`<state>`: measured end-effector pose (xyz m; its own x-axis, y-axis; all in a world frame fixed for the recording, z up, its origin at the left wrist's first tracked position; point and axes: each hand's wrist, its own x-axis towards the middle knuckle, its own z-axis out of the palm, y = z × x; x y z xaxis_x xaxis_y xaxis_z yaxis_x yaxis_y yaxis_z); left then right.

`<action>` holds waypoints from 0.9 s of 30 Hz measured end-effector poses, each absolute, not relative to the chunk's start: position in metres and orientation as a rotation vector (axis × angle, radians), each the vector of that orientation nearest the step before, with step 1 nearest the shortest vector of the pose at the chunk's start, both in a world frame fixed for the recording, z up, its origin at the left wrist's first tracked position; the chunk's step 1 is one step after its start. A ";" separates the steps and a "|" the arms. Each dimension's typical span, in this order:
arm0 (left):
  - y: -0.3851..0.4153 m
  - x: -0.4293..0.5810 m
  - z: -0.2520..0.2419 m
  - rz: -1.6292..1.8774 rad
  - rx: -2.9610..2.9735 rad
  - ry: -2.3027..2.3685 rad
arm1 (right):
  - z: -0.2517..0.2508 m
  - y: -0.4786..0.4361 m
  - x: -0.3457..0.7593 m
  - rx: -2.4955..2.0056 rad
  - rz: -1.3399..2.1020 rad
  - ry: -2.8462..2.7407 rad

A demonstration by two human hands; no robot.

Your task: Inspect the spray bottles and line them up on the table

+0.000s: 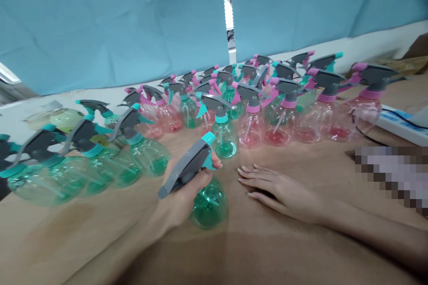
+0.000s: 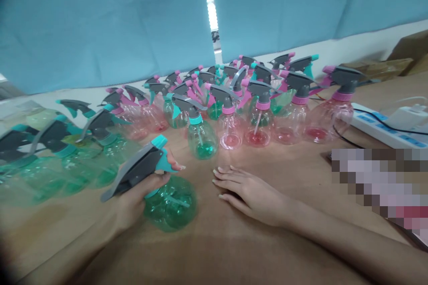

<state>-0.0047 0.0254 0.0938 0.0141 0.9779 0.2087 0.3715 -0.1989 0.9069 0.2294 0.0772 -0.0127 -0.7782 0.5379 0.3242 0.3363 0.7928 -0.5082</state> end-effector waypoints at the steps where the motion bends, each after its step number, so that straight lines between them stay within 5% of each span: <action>1: 0.025 -0.005 0.093 1.168 1.646 1.406 | -0.012 0.077 0.229 -0.656 0.594 -2.522; 27: 0.019 0.006 0.095 1.199 1.580 1.428 | -0.012 0.077 0.230 -0.683 0.560 -2.565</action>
<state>0.0059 0.0186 0.0946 -0.0278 0.9824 0.1847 0.3522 -0.1633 0.9216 0.2300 0.0772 -0.0125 -0.7884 0.5406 0.2936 0.3690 0.7974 -0.4775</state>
